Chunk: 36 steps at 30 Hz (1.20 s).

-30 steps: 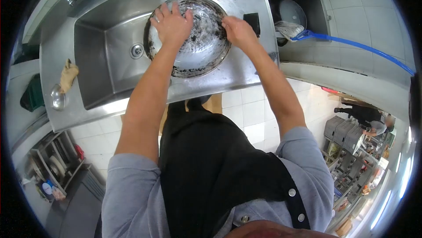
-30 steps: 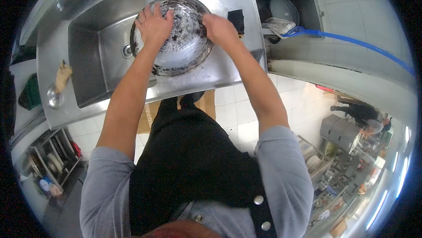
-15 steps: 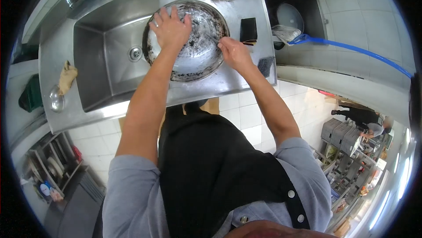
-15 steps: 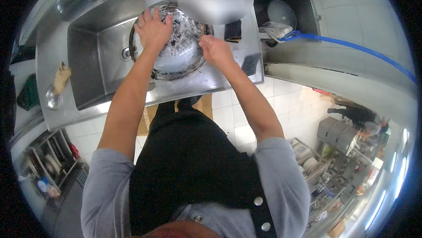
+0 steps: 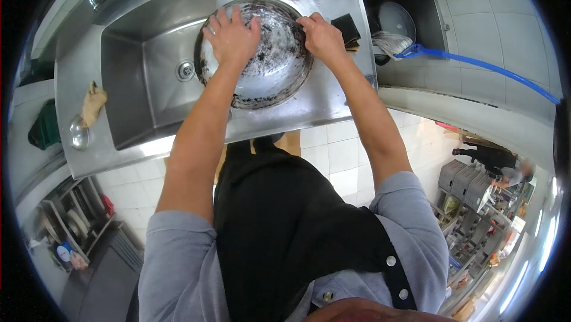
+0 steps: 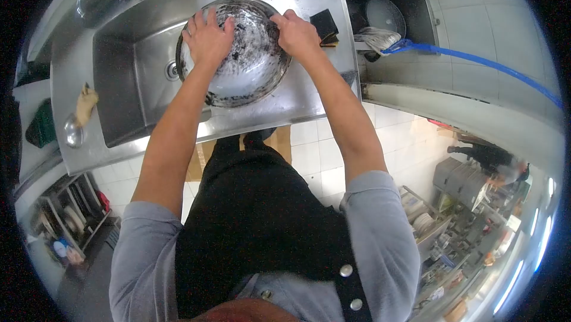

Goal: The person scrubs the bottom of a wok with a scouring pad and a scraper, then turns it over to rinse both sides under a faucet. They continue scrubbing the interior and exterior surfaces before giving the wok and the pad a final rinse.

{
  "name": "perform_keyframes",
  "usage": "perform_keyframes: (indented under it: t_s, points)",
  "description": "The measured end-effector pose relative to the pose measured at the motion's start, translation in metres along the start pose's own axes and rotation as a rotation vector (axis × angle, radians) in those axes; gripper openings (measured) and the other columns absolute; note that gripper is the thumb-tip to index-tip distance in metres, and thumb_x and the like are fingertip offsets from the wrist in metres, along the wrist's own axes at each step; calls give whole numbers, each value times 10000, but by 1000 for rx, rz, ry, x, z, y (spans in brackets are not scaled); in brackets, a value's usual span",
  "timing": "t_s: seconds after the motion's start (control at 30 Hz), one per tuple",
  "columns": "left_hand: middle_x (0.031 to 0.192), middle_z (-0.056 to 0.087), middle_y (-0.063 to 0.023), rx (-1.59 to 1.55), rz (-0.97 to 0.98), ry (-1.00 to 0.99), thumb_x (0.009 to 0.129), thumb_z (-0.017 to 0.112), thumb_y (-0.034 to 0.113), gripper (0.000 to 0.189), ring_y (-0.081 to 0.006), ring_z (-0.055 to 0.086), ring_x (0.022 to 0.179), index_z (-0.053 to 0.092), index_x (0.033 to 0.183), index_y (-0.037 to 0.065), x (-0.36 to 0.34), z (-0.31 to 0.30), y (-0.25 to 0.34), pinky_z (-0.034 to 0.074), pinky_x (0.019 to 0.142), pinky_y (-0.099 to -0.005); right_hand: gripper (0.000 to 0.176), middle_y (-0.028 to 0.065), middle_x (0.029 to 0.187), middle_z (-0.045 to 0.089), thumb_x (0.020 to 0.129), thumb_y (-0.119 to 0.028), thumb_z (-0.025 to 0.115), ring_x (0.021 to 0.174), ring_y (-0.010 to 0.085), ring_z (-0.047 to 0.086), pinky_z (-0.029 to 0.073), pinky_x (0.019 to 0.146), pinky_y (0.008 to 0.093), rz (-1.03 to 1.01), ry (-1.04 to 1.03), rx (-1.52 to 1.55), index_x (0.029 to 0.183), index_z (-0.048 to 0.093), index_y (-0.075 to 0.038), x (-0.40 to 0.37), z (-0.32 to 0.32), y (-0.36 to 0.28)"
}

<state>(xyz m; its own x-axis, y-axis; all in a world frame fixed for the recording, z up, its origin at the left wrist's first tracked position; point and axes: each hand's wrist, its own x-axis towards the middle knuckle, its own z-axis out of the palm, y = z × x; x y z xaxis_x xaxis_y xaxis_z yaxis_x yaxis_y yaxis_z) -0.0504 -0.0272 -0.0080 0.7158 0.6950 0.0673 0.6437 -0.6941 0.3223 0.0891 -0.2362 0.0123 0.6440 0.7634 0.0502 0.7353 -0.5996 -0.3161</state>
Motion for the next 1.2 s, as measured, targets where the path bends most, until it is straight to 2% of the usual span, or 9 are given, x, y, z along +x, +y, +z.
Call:
perform_keyframes:
  t_s: [0.13,0.23,0.33,0.43,0.53,0.73,0.83,0.97,1.2]
  points:
    - [1786,403,-257,3,-6,-10,1112,508,599,766,-502,321,1664,518,1712,122,-1,-1,0,170,1354,-701,408,122,1153,725,976,-102,657,1003,407,765,628,825,517,-32,27,-13,1350,766,-222,-53,8,-19]
    - [1792,396,-258,26,-7,-9,1111,511,599,767,-505,325,1664,514,1714,124,-1,1,0,180,1347,-709,402,113,1097,713,937,-87,666,946,386,752,616,785,505,-269,194,53,1302,782,-209,-67,16,-14]
    - [1789,402,-260,27,5,16,1110,514,601,767,-505,338,1658,517,1712,125,0,6,-2,183,1340,-722,401,117,1056,703,923,-73,663,938,365,748,608,779,499,-118,235,-39,1290,789,-174,-26,10,0]
    - [1782,413,-262,17,-4,9,1106,517,604,771,-506,350,1653,518,1711,125,0,6,-2,187,1337,-727,412,114,1035,703,911,-76,671,936,358,743,603,785,497,-82,202,-64,1300,783,-155,-54,16,-22]
    - [1772,427,-263,26,5,39,1103,520,603,775,-507,349,1653,516,1713,125,-1,8,-2,185,1338,-724,466,116,1028,697,898,-84,680,926,365,731,601,790,496,-221,264,67,1352,762,-155,-97,22,-35]
    - [1782,414,-251,12,-11,23,1103,516,612,776,-496,345,1658,525,1709,126,0,7,-1,187,1336,-725,513,102,1031,698,876,-89,705,941,359,734,614,794,481,-43,150,-51,1381,763,-154,-74,18,-27]
    - [1788,405,-248,46,-5,1,1109,508,613,773,-494,340,1661,524,1712,130,0,4,0,184,1339,-723,480,103,1038,703,905,-81,701,964,358,745,619,797,488,-239,129,30,1373,769,-165,-98,11,-30]
    - [1792,403,-243,34,-11,5,1118,496,608,765,-497,328,1667,518,1718,134,0,4,-2,176,1346,-720,486,93,1035,701,908,-59,708,941,348,739,620,784,499,-90,159,-17,1373,782,-180,-58,12,-20]
    - [1808,384,-243,22,-19,-31,1125,479,609,763,-489,300,1688,510,1723,136,-1,-3,1,160,1363,-699,478,126,1095,694,930,-14,694,935,370,726,614,796,495,-61,189,138,1363,813,-181,-100,12,-31]
